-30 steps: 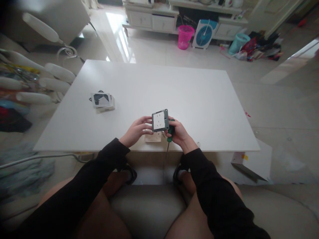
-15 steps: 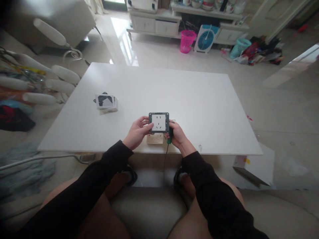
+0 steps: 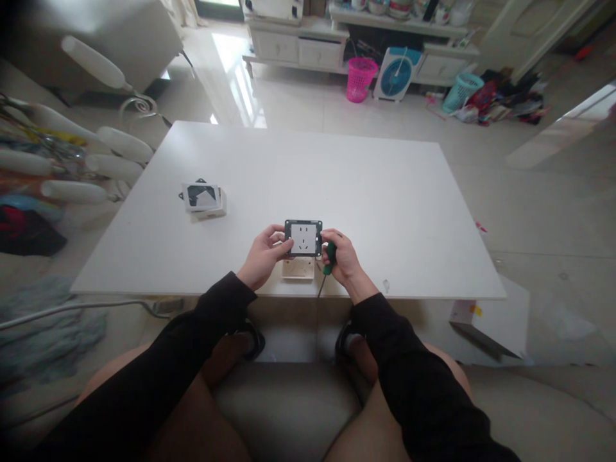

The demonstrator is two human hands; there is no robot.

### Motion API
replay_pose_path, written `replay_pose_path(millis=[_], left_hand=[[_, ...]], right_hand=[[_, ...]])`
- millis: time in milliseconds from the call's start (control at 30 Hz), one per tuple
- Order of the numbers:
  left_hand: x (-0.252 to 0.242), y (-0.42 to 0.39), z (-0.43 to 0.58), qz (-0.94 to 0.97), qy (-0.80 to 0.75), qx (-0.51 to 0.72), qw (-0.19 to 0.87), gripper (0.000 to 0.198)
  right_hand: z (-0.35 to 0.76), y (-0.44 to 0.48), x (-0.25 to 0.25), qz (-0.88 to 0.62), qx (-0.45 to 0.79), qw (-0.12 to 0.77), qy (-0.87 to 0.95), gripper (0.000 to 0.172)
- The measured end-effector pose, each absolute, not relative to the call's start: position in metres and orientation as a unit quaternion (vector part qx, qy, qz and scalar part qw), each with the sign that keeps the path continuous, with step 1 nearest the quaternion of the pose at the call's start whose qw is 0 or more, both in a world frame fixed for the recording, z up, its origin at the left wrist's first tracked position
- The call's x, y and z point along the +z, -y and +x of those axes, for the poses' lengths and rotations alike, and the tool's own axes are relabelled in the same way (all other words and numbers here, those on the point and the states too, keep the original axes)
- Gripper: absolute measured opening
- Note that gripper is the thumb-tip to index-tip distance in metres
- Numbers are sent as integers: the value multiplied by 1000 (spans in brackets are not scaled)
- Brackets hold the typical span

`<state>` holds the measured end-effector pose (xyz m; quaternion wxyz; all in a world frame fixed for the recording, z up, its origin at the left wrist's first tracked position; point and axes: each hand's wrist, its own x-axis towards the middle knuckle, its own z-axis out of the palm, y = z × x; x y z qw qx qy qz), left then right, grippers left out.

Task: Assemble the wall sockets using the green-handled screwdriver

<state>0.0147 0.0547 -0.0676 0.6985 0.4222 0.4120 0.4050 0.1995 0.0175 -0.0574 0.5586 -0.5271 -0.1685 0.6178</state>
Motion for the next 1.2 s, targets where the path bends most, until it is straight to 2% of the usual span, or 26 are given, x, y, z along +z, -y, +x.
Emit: replay_pose_path(millis=[333,533,900,1100,1200], left_hand=[[-66,-53,15,423,-418,404,695,43],[-65,-54,16,425,-427,402,689,36],[-66,-53,15,421,-431,400,691,40],[-63,-57,11,418,-462,378,685,33],[-61,-62,7,449,-481,355,664,38]], right_hand=[[198,-17,-56,-540,613,546,185,34],[197,-18,-55,-528,626,551,159,33],[198,-17,-57,-534,619,551,168,31],[197,-17,-59,-583,566,546,204,33],[197,-17,-63,-600,544,543,223,34]])
